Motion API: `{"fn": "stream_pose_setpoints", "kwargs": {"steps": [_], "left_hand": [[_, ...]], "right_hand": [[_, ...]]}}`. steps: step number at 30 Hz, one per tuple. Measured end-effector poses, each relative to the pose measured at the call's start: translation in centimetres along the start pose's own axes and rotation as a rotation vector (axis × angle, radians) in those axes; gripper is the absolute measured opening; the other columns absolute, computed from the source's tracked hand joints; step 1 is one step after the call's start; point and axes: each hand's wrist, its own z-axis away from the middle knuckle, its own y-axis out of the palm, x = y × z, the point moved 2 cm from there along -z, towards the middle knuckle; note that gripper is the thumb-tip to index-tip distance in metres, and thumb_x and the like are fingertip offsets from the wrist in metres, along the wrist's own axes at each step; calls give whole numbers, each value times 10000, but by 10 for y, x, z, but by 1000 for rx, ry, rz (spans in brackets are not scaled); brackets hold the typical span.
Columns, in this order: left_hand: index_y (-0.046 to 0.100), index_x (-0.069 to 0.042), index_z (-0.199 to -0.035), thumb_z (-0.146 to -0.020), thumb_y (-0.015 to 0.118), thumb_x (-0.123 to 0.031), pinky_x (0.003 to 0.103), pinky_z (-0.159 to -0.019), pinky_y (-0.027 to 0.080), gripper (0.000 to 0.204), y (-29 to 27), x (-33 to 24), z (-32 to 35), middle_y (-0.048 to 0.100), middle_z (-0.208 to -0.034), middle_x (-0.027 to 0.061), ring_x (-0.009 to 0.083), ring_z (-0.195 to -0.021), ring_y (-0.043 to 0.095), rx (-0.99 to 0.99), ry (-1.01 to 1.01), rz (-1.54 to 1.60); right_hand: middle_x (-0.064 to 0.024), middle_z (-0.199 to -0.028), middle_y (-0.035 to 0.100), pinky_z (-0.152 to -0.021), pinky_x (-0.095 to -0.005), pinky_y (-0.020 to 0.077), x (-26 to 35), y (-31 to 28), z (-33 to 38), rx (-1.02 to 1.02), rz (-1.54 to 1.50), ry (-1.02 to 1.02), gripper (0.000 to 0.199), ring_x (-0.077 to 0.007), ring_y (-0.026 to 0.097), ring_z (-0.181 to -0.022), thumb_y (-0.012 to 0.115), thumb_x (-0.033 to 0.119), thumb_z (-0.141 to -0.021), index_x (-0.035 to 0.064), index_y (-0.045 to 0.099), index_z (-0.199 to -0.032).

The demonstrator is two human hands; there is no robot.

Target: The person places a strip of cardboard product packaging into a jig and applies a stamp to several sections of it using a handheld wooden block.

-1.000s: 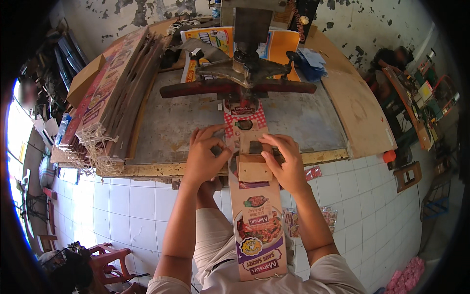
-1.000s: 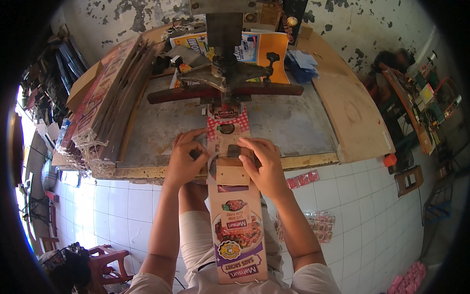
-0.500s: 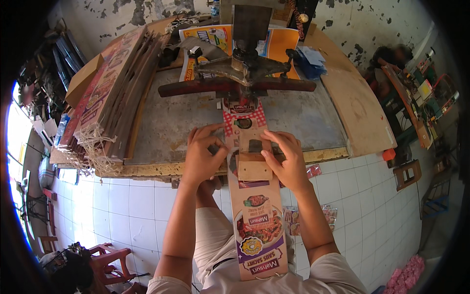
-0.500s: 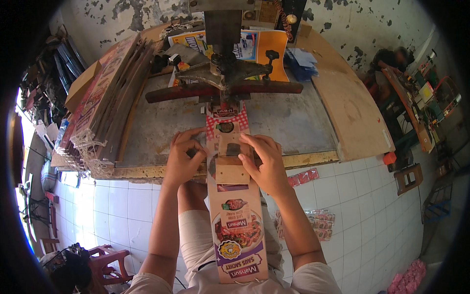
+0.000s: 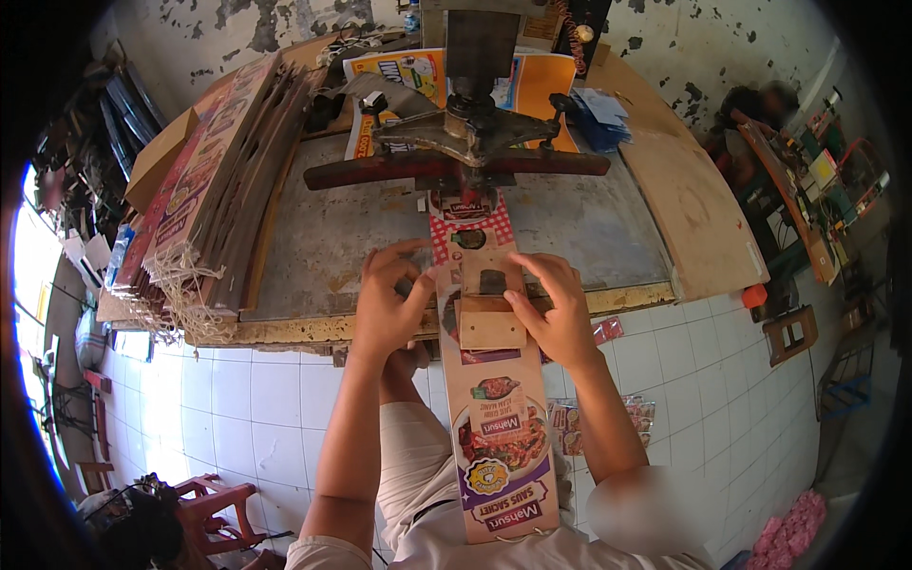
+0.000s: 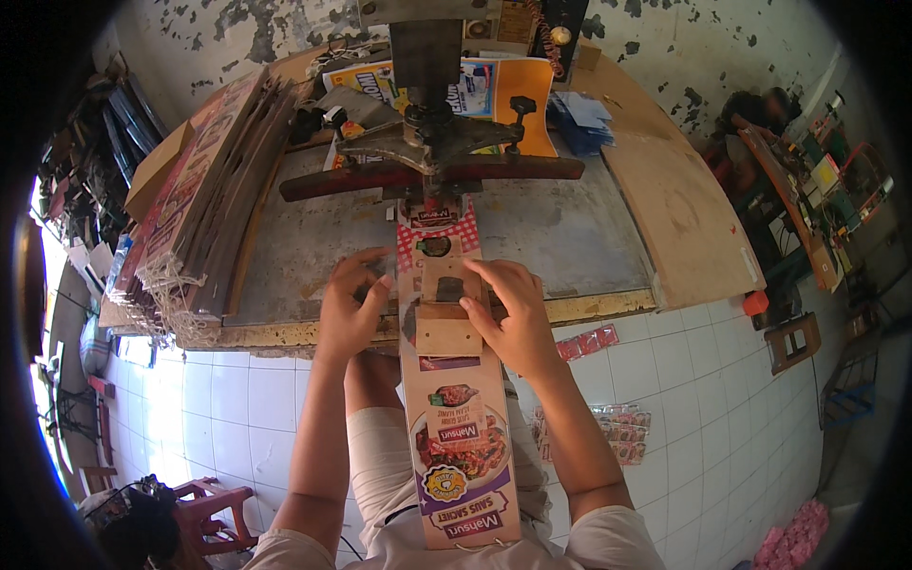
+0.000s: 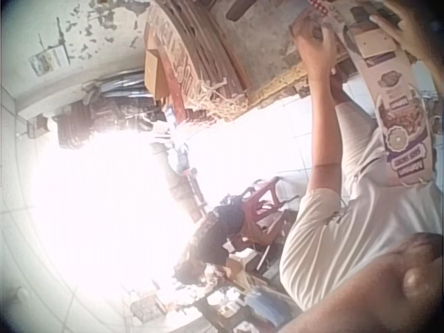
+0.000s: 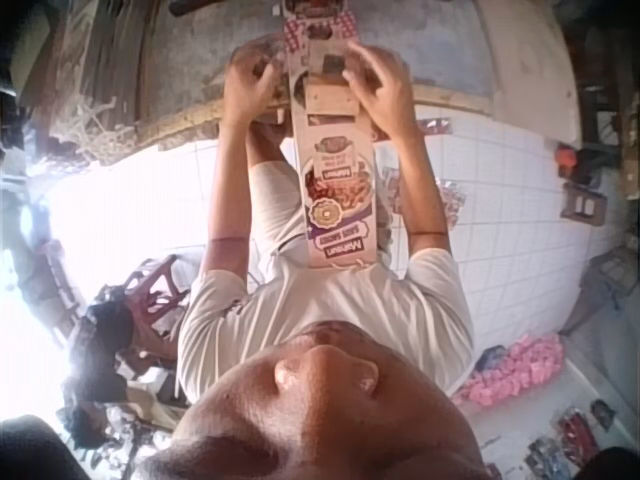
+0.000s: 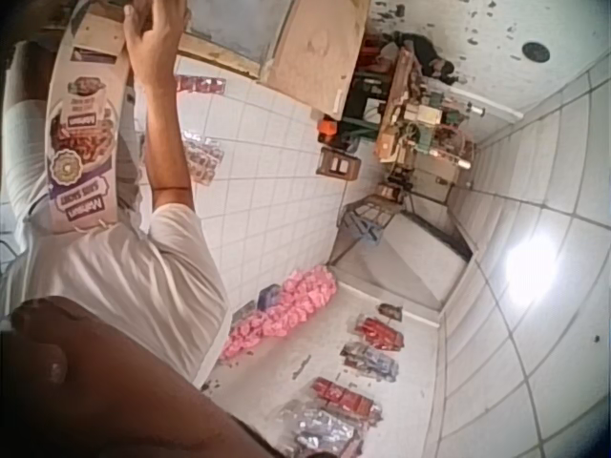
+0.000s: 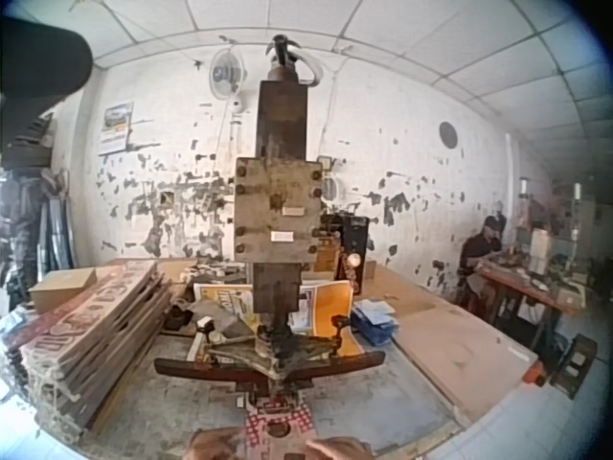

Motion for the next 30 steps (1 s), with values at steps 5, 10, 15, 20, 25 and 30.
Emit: {"fn": "stream_pose_setpoints", "kwargs": {"steps": [5, 10, 15, 20, 25, 30], "left_hand": [[694, 24, -1070, -1064, 672, -167, 412, -1041, 540, 192, 5, 6, 0, 764, -1385, 201, 325, -1205, 729, -103, -31, 49], [684, -4, -1291, -1042, 650, -143, 531, -1190, 451, 287, 5, -6, 1, 755, -1317, 208, 436, -1274, 653, -81, -150, 57], [694, -15, -1340, -1048, 613, -136, 556, -1286, 364, 327, 4, -3, 0, 738, -1339, 213, 448, -1286, 648, -70, -86, 27], [695, -30, -1385, -1045, 608, -127, 590, -1320, 321, 364, 5, -2, 0, 730, -1378, 194, 438, -1336, 644, -59, -73, -8], [698, -23, -1433, -1037, 669, -130, 508, -1264, 407, 411, 5, 7, -1, 699, -1478, 189, 392, -1451, 588, -8, -40, -71], [640, -55, -1546, -965, 785, -260, 608, -1349, 289, 633, 2, -2, 3, 578, -1672, 144, 382, -1574, 491, 160, 78, -310]], "right_hand": [[-113, -1398, 738, -1067, -465, 522, -11, -8, 8, -190, -83, -25, 471, -333, 656, -1309, 837, 176, -987, 57, 715, -1426], [-105, -1391, 723, -1074, -474, 521, 5, -18, 25, -149, -13, -140, 472, -326, 659, -1308, 865, 229, -965, 64, 726, -1384], [-90, -1432, 690, -1109, -483, 496, 39, -8, 32, 136, 185, -249, 498, -307, 655, -1313, 896, 271, -931, 90, 733, -1366], [-88, -1428, 688, -1103, -493, 509, 43, -8, 29, 222, 160, -200, 488, -328, 658, -1303, 885, 235, -935, 94, 729, -1376], [-113, -1393, 717, -1056, -510, 562, 33, -19, 25, 147, 32, -205, 510, -355, 683, -1268, 928, 169, -871, 78, 743, -1338], [-102, -1409, 731, -1024, -488, 592, 27, -41, 23, 53, -28, -194, 539, -358, 691, -1264, 949, 142, -836, 76, 754, -1334]]}}
